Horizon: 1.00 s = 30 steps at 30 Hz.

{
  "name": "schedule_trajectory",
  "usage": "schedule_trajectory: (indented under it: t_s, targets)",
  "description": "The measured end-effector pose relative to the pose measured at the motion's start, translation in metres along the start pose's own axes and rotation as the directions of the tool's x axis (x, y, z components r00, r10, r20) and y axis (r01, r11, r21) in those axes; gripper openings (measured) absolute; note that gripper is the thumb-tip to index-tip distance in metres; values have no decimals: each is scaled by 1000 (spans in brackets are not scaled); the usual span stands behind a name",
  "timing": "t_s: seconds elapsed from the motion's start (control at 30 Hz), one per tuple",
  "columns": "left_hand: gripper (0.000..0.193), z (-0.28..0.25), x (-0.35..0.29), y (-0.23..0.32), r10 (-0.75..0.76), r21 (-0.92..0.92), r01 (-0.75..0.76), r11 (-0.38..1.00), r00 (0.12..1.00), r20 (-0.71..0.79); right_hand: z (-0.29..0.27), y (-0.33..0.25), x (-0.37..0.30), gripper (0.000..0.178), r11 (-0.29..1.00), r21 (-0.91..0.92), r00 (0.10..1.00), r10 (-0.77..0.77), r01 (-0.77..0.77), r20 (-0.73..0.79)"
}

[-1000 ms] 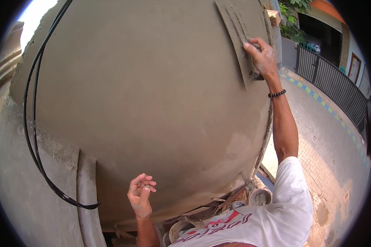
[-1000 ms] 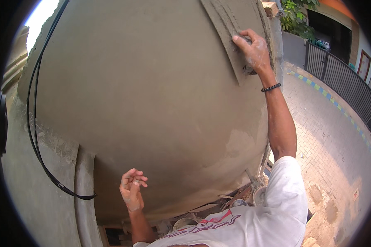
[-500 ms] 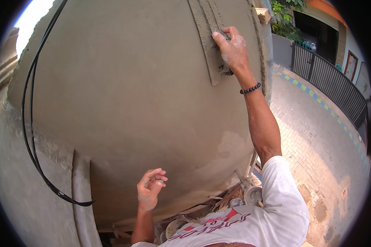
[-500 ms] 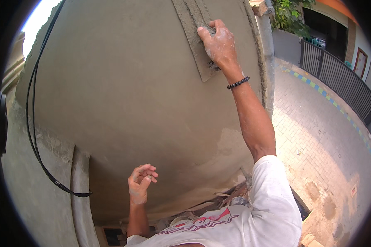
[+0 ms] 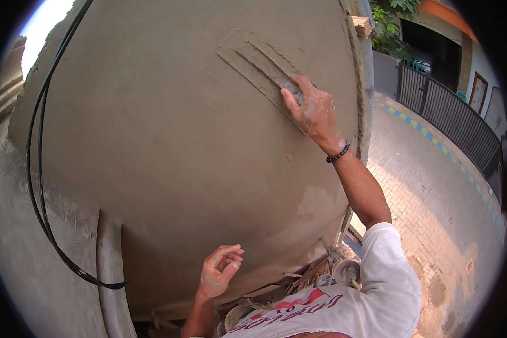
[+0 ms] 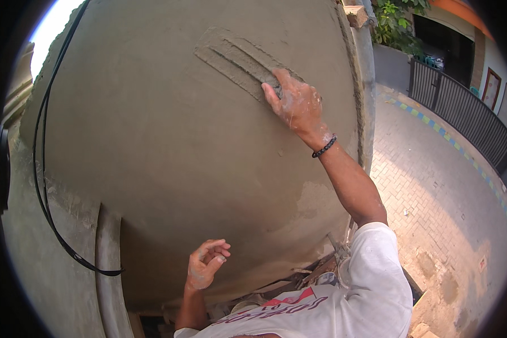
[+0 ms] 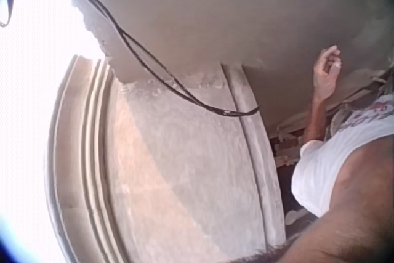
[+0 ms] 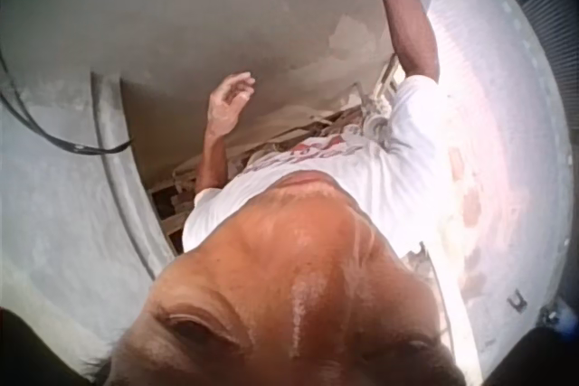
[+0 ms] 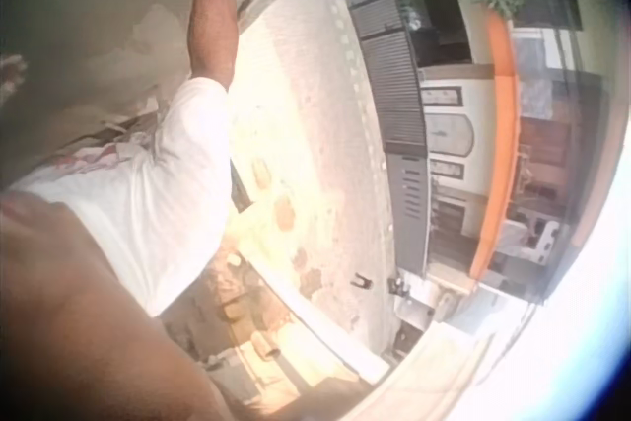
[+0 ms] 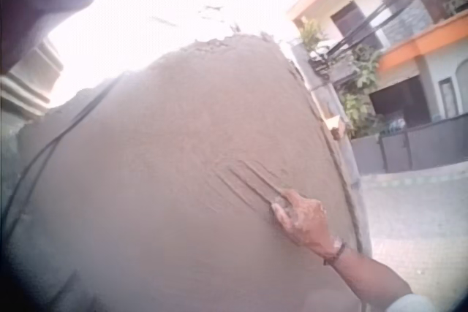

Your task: The person uses a plastering trowel to smooth wet plaster onto a curved wall, occasionally dipping the tool into a bucket of water to facilitate the smoothing process.

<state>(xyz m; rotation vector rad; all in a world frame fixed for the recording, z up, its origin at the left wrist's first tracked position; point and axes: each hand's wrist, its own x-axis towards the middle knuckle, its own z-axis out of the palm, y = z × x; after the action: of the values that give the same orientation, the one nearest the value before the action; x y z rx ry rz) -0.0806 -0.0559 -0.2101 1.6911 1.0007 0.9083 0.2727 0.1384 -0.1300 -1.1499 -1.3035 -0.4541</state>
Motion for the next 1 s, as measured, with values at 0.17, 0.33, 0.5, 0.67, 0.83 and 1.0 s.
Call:
schedule_trajectory:
  t_s: [0.17, 0.33, 0.5, 0.67, 0.83, 1.0]
  targets:
    - [40, -9, 1, -5, -44, 32, 43, 999, 998, 36, -33, 91, 36, 43, 934, -8, 917, 350, -358, -193]
    - [39, -6, 1, -10, -107, 1, 108, 994, 985, 136, -15, 132, -74, 41, 826, 47, 806, 559, -562, -194]
    - [40, 17, 21, -7, -31, 104, -3, 995, 947, 321, -12, 161, -268, 49, 620, 17, 617, 784, -785, -64]
    - [40, 12, 14, -8, -18, 170, -38, 985, 949, 316, -46, 166, -185, 50, 597, 384, 654, 757, -704, 22]
    - [40, 8, 13, -17, -63, 187, 9, 982, 955, 288, -93, 141, 44, 35, 759, 504, 884, 467, -413, 21]
    - [40, 2, 12, -18, -90, 217, 32, 976, 960, 264, -93, 123, 133, 40, 934, 217, 955, 256, -284, 147]
